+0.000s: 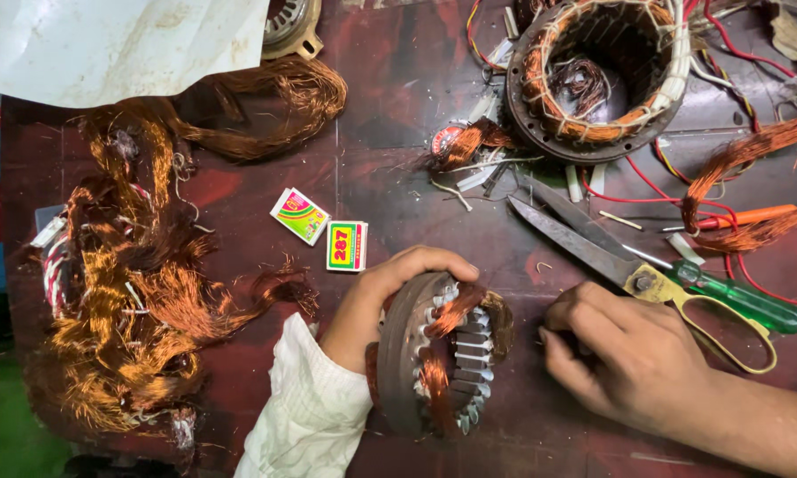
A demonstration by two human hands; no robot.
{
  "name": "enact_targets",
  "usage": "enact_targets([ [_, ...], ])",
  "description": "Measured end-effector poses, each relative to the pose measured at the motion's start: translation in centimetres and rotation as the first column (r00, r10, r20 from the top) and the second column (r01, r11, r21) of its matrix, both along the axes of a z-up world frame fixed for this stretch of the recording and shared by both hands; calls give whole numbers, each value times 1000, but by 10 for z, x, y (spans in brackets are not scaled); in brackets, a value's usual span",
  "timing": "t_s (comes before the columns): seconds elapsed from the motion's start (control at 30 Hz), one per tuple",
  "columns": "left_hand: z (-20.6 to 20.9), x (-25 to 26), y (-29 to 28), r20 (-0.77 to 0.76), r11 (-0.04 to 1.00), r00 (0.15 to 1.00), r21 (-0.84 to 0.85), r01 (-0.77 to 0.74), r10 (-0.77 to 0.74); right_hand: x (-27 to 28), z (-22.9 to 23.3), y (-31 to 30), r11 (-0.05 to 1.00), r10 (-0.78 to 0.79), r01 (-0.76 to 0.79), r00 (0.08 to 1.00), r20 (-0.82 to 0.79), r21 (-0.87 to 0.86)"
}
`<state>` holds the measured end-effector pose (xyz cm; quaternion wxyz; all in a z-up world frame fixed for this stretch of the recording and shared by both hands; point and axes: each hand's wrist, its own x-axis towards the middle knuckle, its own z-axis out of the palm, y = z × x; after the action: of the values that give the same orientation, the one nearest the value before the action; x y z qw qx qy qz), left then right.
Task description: The person works on a motor armature, using a screwdriver to adjust copper windings and a pair of scissors to cut a small piece of white material. They then light a match and use the flame to treat the ends of the copper wires on the armature.
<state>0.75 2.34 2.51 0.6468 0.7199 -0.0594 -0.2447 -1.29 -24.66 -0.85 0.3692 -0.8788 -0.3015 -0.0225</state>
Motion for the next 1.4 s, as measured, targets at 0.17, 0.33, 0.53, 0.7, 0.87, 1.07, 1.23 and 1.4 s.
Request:
enact_targets([
  [0.17, -1, -2, -2, -42, 999, 999, -26, -20, 19, 1, 6, 0, 999, 49, -49, 997, 55, -7],
  [0.33, -2, -2, -1, -91, 998, 996, -55, -25, 20, 3, 4, 2, 987, 157, -159, 985, 70, 25],
  [0.53, -6, 0, 1, -183, 990, 983, -135, -49, 23, -2, -7, -3, 993, 108, -110, 993, 40, 40],
  [0.7, -12, 0, 3, -228, 985, 974, -167, -50, 11, -6, -3, -13, 978, 172, -191, 963, 206, 80],
  [0.87, -24, -2, 5, -128, 989, 992, -144, -31, 12, -15, 7, 4, 899, 437, -417, 839, 323, -133],
  [1.07, -34, -2, 1, 178, 996, 982, -71, -53, 65, -23, -4, 32, 889, 444, -405, 877, 183, -214],
  [1.23, -30, -7, -11, 296, 985, 940, -95, -145, 167, -14, -10, 10, 892, 452, -421, 843, 293, -164],
  [1.4, -12, -6, -14, 351, 978, 932, 141, -151, 93, -4, 0, -8, 908, 419, -355, 802, 427, -225],
])
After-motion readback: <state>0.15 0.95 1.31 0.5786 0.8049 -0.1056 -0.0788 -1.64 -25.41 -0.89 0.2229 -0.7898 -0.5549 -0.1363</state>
